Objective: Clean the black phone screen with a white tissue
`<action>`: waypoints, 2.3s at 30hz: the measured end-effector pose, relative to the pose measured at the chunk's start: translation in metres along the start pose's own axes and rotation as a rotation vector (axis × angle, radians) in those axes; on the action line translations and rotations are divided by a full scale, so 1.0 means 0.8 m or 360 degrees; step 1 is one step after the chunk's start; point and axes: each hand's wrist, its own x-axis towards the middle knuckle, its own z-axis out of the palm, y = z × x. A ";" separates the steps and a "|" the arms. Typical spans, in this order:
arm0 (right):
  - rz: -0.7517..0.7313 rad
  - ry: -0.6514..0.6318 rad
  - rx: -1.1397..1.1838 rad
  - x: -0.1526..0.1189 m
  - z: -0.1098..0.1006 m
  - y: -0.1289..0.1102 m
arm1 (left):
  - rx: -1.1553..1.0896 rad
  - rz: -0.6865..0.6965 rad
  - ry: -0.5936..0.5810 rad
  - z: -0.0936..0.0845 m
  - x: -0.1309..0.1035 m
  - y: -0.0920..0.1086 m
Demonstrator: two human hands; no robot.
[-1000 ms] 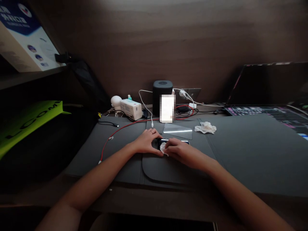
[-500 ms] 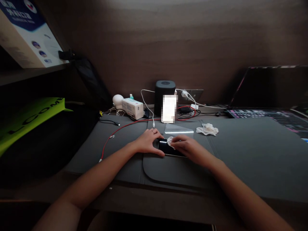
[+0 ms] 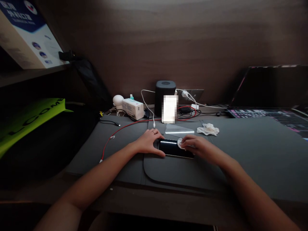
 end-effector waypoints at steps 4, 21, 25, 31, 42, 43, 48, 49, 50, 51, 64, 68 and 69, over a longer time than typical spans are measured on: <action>-0.0123 0.0181 -0.0172 0.020 0.033 -0.016 | 0.0006 0.0022 0.0013 0.001 0.000 0.001; 0.0116 -0.0285 0.0193 -0.013 -0.017 -0.010 | -0.0004 -0.0007 0.0002 -0.001 0.000 0.003; 0.0068 -0.0107 0.0101 -0.007 -0.009 -0.003 | -0.0002 0.0001 0.0002 0.000 0.001 0.002; -0.0125 0.0163 -0.0075 0.023 0.035 -0.022 | 0.0013 0.0002 -0.0004 0.000 0.001 0.003; -0.0070 -0.0172 0.0074 0.011 0.020 -0.035 | -0.0011 -0.0001 0.0021 -0.001 0.000 0.004; -0.0036 -0.0198 0.0096 0.005 0.012 -0.030 | -0.0012 0.0005 0.0021 -0.001 0.000 0.004; 0.0073 -0.0229 0.0149 -0.012 -0.015 -0.008 | -0.0016 0.0012 0.0022 -0.001 0.000 0.003; 0.0078 -0.0211 0.0143 -0.012 -0.015 -0.004 | -0.0018 0.0013 0.0024 -0.001 0.000 0.003; 0.0075 -0.0173 0.0128 -0.010 -0.013 -0.001 | -0.0020 0.0014 0.0025 -0.001 0.000 0.002; 0.0063 -0.0115 0.0104 -0.006 -0.008 0.000 | -0.0020 0.0015 0.0024 0.000 0.000 0.002; -0.0169 -0.0016 0.0057 0.030 0.049 -0.045 | 0.0001 -0.0013 0.0010 0.001 0.000 0.002; -0.0040 -0.0152 0.0106 0.006 0.014 -0.032 | 0.0001 -0.0007 -0.0003 0.000 0.000 0.002; -0.0003 -0.0166 0.0118 0.001 0.006 -0.027 | -0.0001 -0.0006 -0.0001 -0.001 0.000 0.002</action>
